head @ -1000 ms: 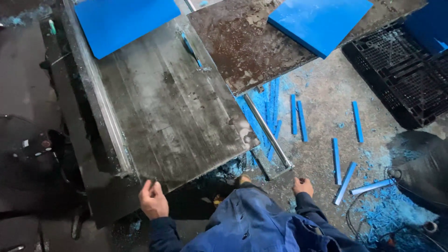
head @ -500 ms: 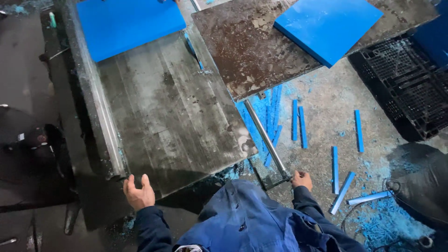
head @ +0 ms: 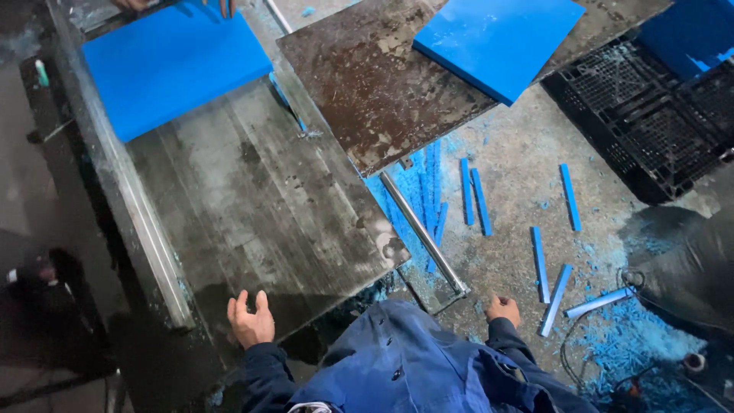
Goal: The person repeatedly feeds blue rectangular plastic sheets through a table saw, guiding them with both hands and collecting the cut pieces. The person retrieves new sheets from a nearby stack and continues the cutting cycle.
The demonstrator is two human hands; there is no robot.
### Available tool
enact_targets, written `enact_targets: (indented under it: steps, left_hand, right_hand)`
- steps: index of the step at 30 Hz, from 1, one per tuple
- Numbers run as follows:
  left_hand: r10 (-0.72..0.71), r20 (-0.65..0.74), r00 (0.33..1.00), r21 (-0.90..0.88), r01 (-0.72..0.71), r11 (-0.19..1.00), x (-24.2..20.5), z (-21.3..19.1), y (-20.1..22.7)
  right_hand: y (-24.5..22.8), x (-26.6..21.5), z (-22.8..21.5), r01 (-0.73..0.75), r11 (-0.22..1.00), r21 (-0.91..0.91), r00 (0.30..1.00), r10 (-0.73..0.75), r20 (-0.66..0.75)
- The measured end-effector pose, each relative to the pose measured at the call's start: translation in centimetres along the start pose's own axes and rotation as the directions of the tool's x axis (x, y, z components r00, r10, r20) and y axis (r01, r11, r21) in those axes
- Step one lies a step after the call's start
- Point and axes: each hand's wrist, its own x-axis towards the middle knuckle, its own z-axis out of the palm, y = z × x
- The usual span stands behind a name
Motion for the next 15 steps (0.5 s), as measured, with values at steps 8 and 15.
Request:
enact_targets:
  steps: [8,15]
  left_hand:
    - [0.041,0.035,0.999,-0.079,-0.038,0.996,1.6,1.0,0.1]
    - [-0.100,0.061,0.993,-0.020,0.101,0.995,0.7,-0.9,-2.5]
  right_hand:
    - [-2.3,-3.3,-1.5,-0.040,0.998,-0.049,0.999,0.039,-0.025]
    - [-1.6,-3.9,0.9,0.079,0.984,-0.162,0.997,-0.079,0.006]
